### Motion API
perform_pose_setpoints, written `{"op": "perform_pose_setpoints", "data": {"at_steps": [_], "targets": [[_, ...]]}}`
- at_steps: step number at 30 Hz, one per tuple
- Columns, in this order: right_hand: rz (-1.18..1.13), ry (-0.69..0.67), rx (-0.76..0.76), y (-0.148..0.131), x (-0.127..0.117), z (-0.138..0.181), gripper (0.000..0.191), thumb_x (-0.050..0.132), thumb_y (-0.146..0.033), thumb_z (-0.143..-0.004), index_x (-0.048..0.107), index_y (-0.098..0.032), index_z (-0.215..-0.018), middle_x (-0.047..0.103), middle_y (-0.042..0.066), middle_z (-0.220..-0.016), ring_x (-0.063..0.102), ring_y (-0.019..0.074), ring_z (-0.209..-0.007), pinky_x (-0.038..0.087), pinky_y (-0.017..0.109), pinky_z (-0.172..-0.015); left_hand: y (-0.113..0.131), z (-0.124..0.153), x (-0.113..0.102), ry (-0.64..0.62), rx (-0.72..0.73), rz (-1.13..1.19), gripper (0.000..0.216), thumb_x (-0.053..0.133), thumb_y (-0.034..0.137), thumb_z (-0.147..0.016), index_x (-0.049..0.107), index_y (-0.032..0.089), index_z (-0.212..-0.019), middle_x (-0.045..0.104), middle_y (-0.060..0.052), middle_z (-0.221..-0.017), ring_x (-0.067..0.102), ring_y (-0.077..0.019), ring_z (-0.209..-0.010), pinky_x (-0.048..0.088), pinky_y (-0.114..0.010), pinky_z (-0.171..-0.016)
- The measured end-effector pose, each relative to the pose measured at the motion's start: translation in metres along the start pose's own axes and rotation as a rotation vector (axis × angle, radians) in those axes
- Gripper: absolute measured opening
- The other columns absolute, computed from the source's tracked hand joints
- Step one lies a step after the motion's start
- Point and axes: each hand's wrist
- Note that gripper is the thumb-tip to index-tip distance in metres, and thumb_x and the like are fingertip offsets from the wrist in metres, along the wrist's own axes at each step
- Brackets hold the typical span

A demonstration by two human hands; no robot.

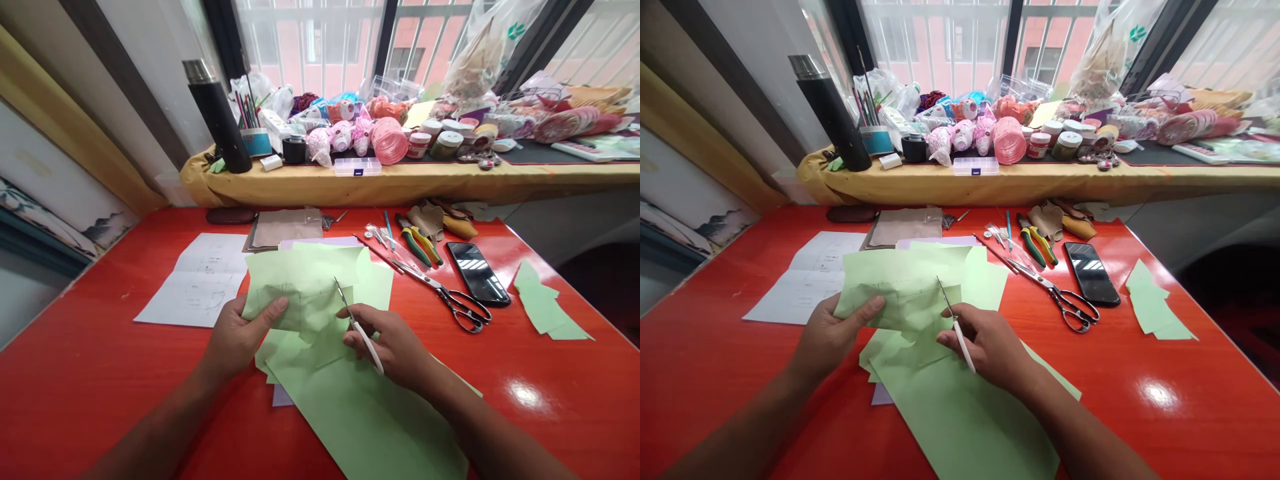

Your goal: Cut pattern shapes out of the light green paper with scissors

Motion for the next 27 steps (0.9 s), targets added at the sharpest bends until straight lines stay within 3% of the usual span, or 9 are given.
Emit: {"op": "perform_pose_setpoints", "data": {"at_steps": [7, 17, 23, 27], "targets": [[-0.228, -0.001, 0.083, 0.001, 0.0, 0.0, 0.051, 0.075, -0.067, -0.093, 0.073, -0.019, -0.112, 0.06, -0.004, -0.063, 0.059, 0.014, -0.049, 0.046, 0.026, -0.05, -0.004, -0.005, -0.006, 0.001, -0.027, 0.016, 0.036, 0.088, 0.053, -0.086, 0.088, 0.021, -0.101, 0.088, -0.01, -0.106, 0.083, -0.0324, -0.098, 0.069, -0.039, -0.084], [-0.331, -0.06, 0.107, -0.001, -0.001, 0.001, 0.053, 0.077, -0.066, -0.091, 0.073, -0.018, -0.113, 0.063, -0.003, -0.07, 0.062, 0.0134, -0.054, 0.05, 0.026, -0.052, -0.007, -0.008, -0.01, -0.087, -0.047, 0.035, 0.036, 0.089, 0.053, -0.084, 0.088, 0.021, -0.1, 0.088, -0.011, -0.102, 0.083, -0.0336, -0.095, 0.068, -0.04, -0.083], [-0.374, -0.041, 0.134, 0.0, -0.001, 0.0, 0.054, 0.08, -0.067, -0.088, 0.073, -0.017, -0.108, 0.059, -0.005, -0.063, 0.057, 0.0121, -0.049, 0.049, 0.024, -0.047, -0.004, -0.009, -0.012, -0.047, -0.047, 0.031, 0.034, 0.09, 0.052, -0.083, 0.088, 0.02, -0.095, 0.088, -0.011, -0.098, 0.083, -0.0327, -0.093, 0.068, -0.039, -0.08], [-0.392, -0.075, 0.117, -0.001, -0.002, 0.001, 0.054, 0.079, -0.066, -0.089, 0.073, -0.018, -0.112, 0.063, -0.003, -0.07, 0.062, 0.0132, -0.055, 0.052, 0.025, -0.051, -0.008, -0.011, -0.014, -0.118, -0.058, 0.068, 0.033, 0.09, 0.05, -0.085, 0.088, 0.02, -0.098, 0.088, -0.011, -0.1, 0.083, -0.0329, -0.093, 0.068, -0.041, -0.082]]}}
Point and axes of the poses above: each hand's wrist, its own z-axis away from the middle knuckle, its own x-axis out of the palm, y = z × x
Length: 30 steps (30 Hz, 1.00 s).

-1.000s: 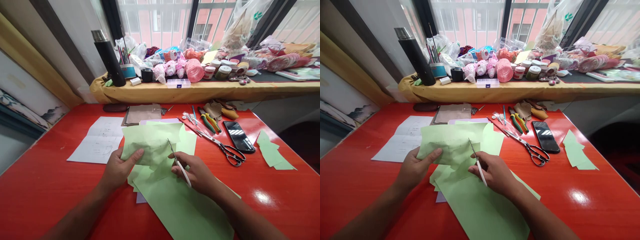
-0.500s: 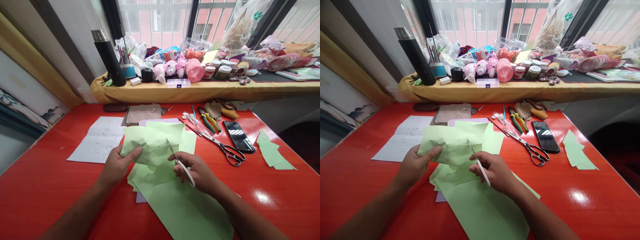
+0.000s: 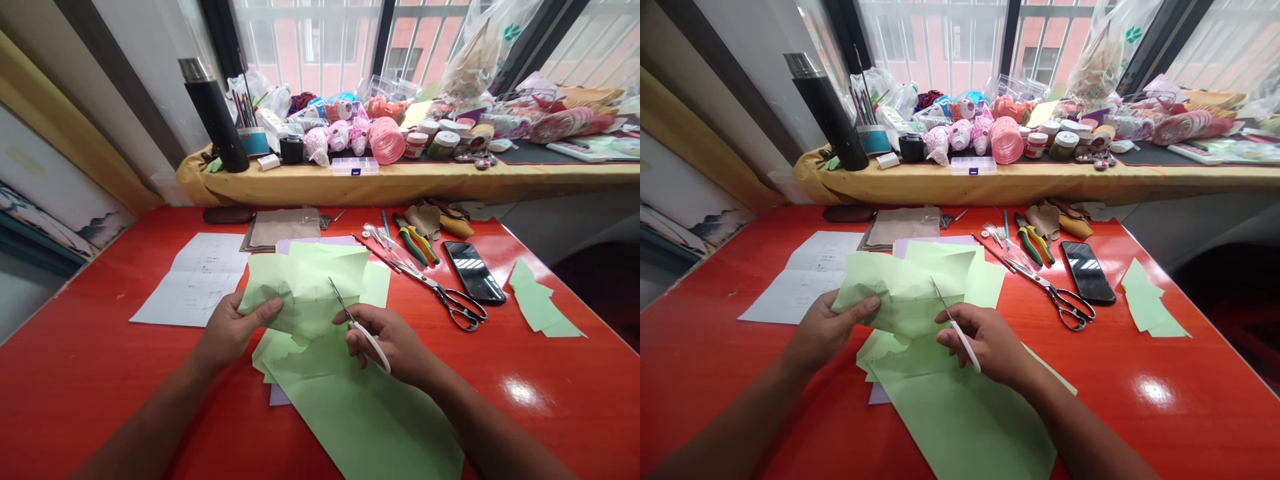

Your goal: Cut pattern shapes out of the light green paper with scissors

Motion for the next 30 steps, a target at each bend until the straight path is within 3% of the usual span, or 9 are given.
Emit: {"op": "perform_pose_setpoints", "data": {"at_steps": [8, 13, 30], "targets": [[-0.023, 0.008, 0.035, 0.002, 0.001, -0.001, 0.051, 0.082, -0.066, -0.088, 0.073, -0.018, -0.105, 0.057, -0.005, -0.063, 0.057, 0.0118, -0.05, 0.051, 0.023, -0.047, -0.005, -0.002, -0.004, -0.087, 0.02, -0.009, 0.025, 0.087, 0.045, -0.088, 0.087, 0.021, -0.094, 0.088, -0.009, -0.096, 0.083, -0.0302, -0.092, 0.068, -0.038, -0.083], [-0.045, -0.018, 0.007, 0.003, 0.001, -0.001, 0.054, 0.082, -0.066, -0.088, 0.073, -0.018, -0.112, 0.062, -0.002, -0.072, 0.063, 0.0137, -0.06, 0.057, 0.025, -0.054, -0.005, -0.001, -0.005, -0.104, 0.008, -0.025, 0.026, 0.088, 0.047, -0.087, 0.087, 0.021, -0.091, 0.088, -0.009, -0.093, 0.083, -0.0314, -0.089, 0.069, -0.04, -0.08], [-0.063, -0.015, 0.038, -0.005, 0.001, 0.0, 0.051, 0.08, -0.067, -0.088, 0.072, -0.018, -0.101, 0.059, -0.004, -0.063, 0.058, 0.0123, -0.051, 0.048, 0.023, -0.047, 0.006, 0.001, 0.001, -0.172, -0.054, -0.064, 0.031, 0.088, 0.053, -0.083, 0.088, 0.022, -0.087, 0.087, -0.01, -0.088, 0.084, -0.0329, -0.083, 0.07, -0.042, -0.075]]}}
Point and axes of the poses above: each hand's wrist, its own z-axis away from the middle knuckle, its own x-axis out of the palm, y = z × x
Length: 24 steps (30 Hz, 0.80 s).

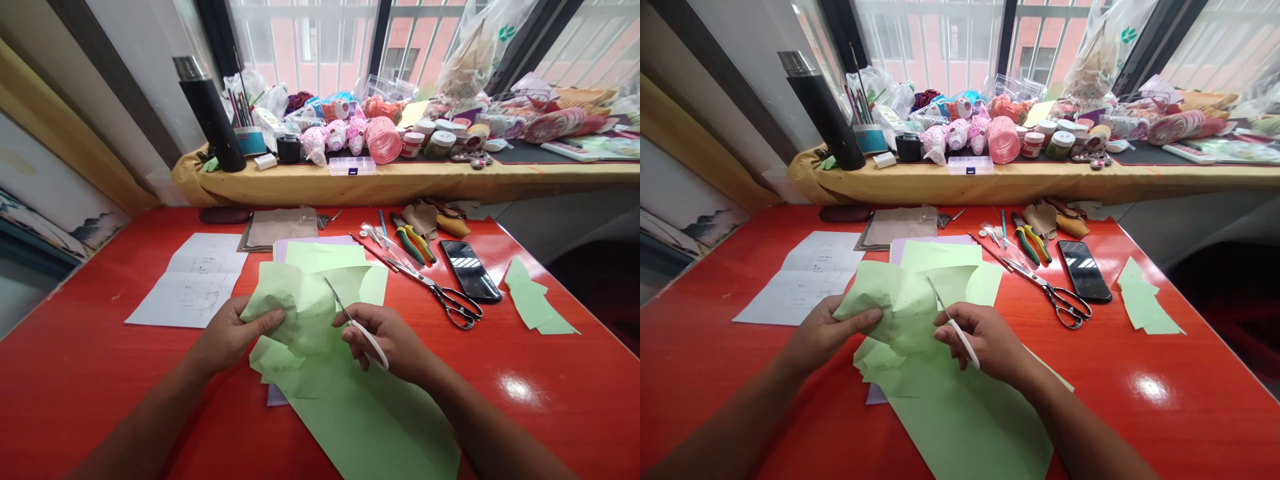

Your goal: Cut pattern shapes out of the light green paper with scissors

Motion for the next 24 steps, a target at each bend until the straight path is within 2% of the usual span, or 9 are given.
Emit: {"op": "perform_pose_setpoints", "data": {"at_steps": [8, 14, 20, 24], "targets": [[-0.029, -0.033, -0.005, 0.0006, -0.0005, 0.0015, 0.052, 0.078, -0.067, -0.091, 0.072, -0.018, -0.108, 0.065, -0.002, -0.07, 0.062, 0.0129, -0.057, 0.052, 0.024, -0.053, -0.0003, 0.002, -0.002, -0.031, -0.018, 0.025, 0.025, 0.089, 0.048, -0.083, 0.088, 0.024, -0.087, 0.087, -0.008, -0.086, 0.083, -0.0298, -0.078, 0.069, -0.038, -0.07], [-0.012, -0.015, 0.035, -0.0002, -0.0005, 0.001, 0.055, 0.08, -0.069, -0.087, 0.072, -0.017, -0.102, 0.059, -0.004, -0.063, 0.058, 0.0125, -0.052, 0.048, 0.023, -0.048, -0.0009, 0.0036, -0.003, -0.054, -0.039, 0.021, 0.024, 0.088, 0.048, -0.084, 0.087, 0.024, -0.085, 0.085, -0.005, -0.082, 0.081, -0.0263, -0.074, 0.066, -0.033, -0.067], [-0.013, -0.034, -0.001, 0.0007, -0.0013, 0.0004, 0.055, 0.077, -0.069, -0.09, 0.071, -0.017, -0.108, 0.064, -0.002, -0.069, 0.061, 0.0132, -0.056, 0.051, 0.023, -0.051, -0.0028, 0.0015, -0.005, -0.091, -0.047, -0.013, 0.032, 0.088, 0.053, -0.083, 0.085, 0.02, -0.083, 0.083, -0.005, -0.078, 0.077, -0.0233, -0.071, 0.063, -0.031, -0.064], [-0.018, -0.032, 0.016, 0.0015, -0.0016, -0.0003, 0.055, 0.079, -0.069, -0.088, 0.071, -0.017, -0.104, 0.061, -0.003, -0.065, 0.059, 0.0126, -0.053, 0.049, 0.023, -0.049, -0.0042, 0.002, -0.0064, -0.107, -0.053, -0.044, 0.036, 0.087, 0.055, -0.083, 0.083, 0.019, -0.08, 0.081, -0.004, -0.076, 0.075, -0.022, -0.071, 0.062, -0.03, -0.063]]}}
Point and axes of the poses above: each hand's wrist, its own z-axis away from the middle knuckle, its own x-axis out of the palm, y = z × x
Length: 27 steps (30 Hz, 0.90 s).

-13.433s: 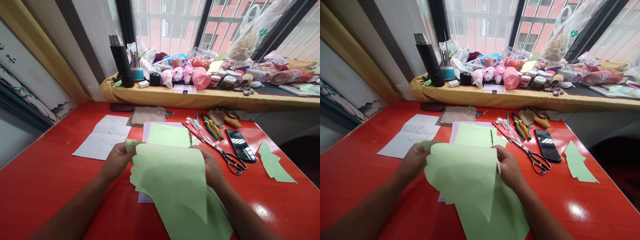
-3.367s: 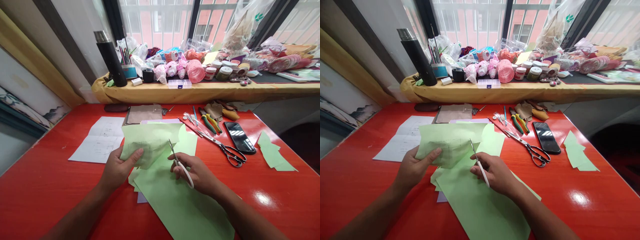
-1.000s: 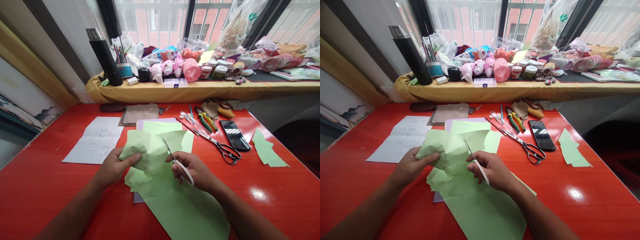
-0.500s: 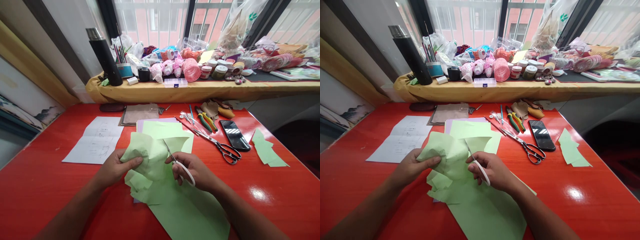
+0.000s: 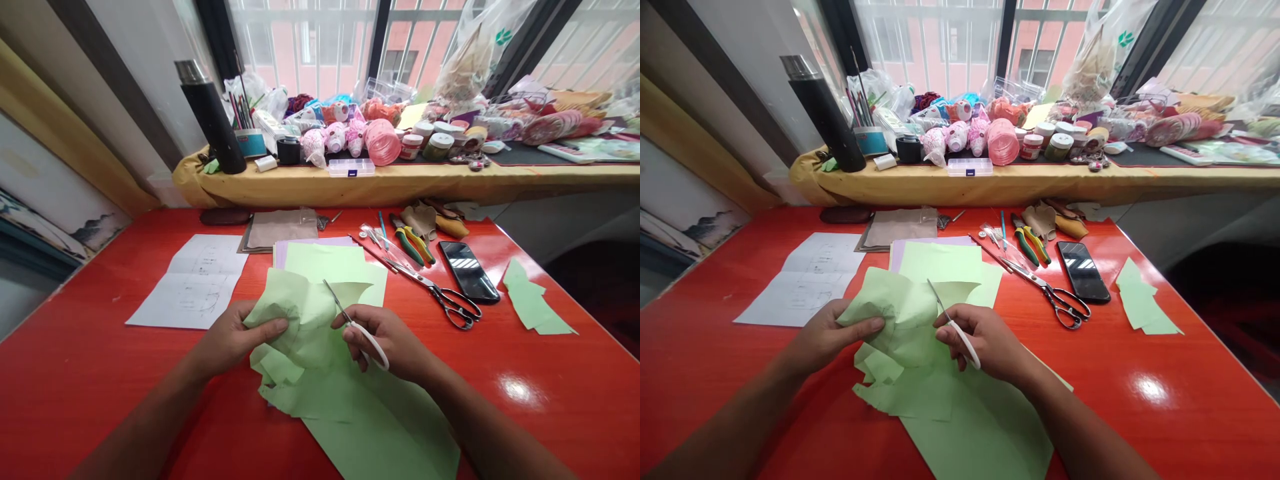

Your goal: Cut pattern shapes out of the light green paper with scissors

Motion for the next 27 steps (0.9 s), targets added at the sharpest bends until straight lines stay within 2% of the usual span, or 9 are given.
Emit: {"op": "perform_pose_setpoints", "data": {"at_steps": [8, 12, 16, 18, 22, 24, 27], "targets": [[-0.007, -0.006, -0.007, 0.001, 0.0, 0.0, 0.052, 0.079, -0.067, -0.089, 0.072, -0.018, -0.105, 0.062, -0.003, -0.065, 0.06, 0.0127, -0.054, 0.049, 0.023, -0.049, 0.0, 0.0, 0.0, 0.001, -0.017, -0.028, 0.037, 0.086, 0.057, -0.083, 0.083, 0.02, -0.081, 0.08, -0.004, -0.076, 0.074, -0.0225, -0.071, 0.061, -0.032, -0.064], [0.01, 0.025, 0.002, 0.001, 0.0, -0.001, 0.05, 0.08, -0.065, -0.088, 0.072, -0.018, -0.099, 0.058, -0.005, -0.059, 0.057, 0.0121, -0.049, 0.045, 0.022, -0.047, 0.001, -0.001, 0.001, 0.004, -0.02, -0.02, 0.036, 0.086, 0.056, -0.084, 0.084, 0.02, -0.083, 0.082, -0.005, -0.079, 0.076, -0.0247, -0.073, 0.063, -0.033, -0.065], [0.007, 0.086, -0.023, -0.003, -0.003, 0.0, 0.048, 0.078, -0.064, -0.089, 0.072, -0.018, -0.102, 0.06, -0.005, -0.061, 0.057, 0.0124, -0.049, 0.046, 0.023, -0.048, 0.002, -0.003, -0.003, 0.021, -0.021, 0.007, 0.033, 0.088, 0.054, -0.083, 0.085, 0.021, -0.087, 0.085, -0.006, -0.085, 0.08, -0.0268, -0.079, 0.065, -0.034, -0.071], [0.025, 0.16, -0.059, -0.005, -0.008, 0.0, 0.047, 0.075, -0.063, -0.091, 0.071, -0.018, -0.105, 0.061, -0.005, -0.062, 0.058, 0.0131, -0.049, 0.048, 0.025, -0.05, 0.001, -0.006, -0.007, 0.099, -0.013, 0.044, 0.032, 0.09, 0.051, -0.082, 0.086, 0.021, -0.091, 0.086, -0.006, -0.091, 0.081, -0.0277, -0.085, 0.066, -0.035, -0.076], [0.195, 0.388, -0.159, -0.006, -0.025, -0.003, 0.044, 0.071, -0.061, -0.094, 0.071, -0.019, -0.108, 0.066, -0.002, -0.067, 0.063, 0.0167, -0.056, 0.052, 0.029, -0.056, -0.002, -0.014, -0.016, 0.351, 0.053, 0.213, 0.033, 0.095, 0.045, -0.079, 0.085, 0.021, -0.1, 0.087, -0.005, -0.101, 0.08, -0.0266, -0.095, 0.065, -0.033, -0.085], [0.34, 0.513, -0.199, -0.004, -0.033, -0.007, 0.044, 0.072, -0.059, -0.094, 0.072, -0.019, -0.111, 0.068, 0.0, -0.07, 0.067, 0.0198, -0.063, 0.053, 0.03, -0.061, -0.002, -0.017, -0.019, 0.385, 0.077, 0.268, 0.035, 0.096, 0.044, -0.078, 0.084, 0.02, -0.101, 0.087, -0.006, -0.103, 0.079, -0.0267, -0.097, 0.064, -0.032, -0.086], [0.683, 0.64, -0.213, 0.004, -0.04, -0.015, 0.044, 0.066, -0.06, -0.097, 0.074, -0.02, -0.115, 0.07, 0.001, -0.071, 0.065, 0.021, -0.063, 0.049, 0.031, -0.061, -0.001, -0.018, -0.022, 0.354, 0.072, 0.277, 0.036, 0.096, 0.043, -0.078, 0.084, 0.02, -0.102, 0.086, -0.006, -0.1, 0.079, -0.0267, -0.097, 0.064, -0.031, -0.084]]}}
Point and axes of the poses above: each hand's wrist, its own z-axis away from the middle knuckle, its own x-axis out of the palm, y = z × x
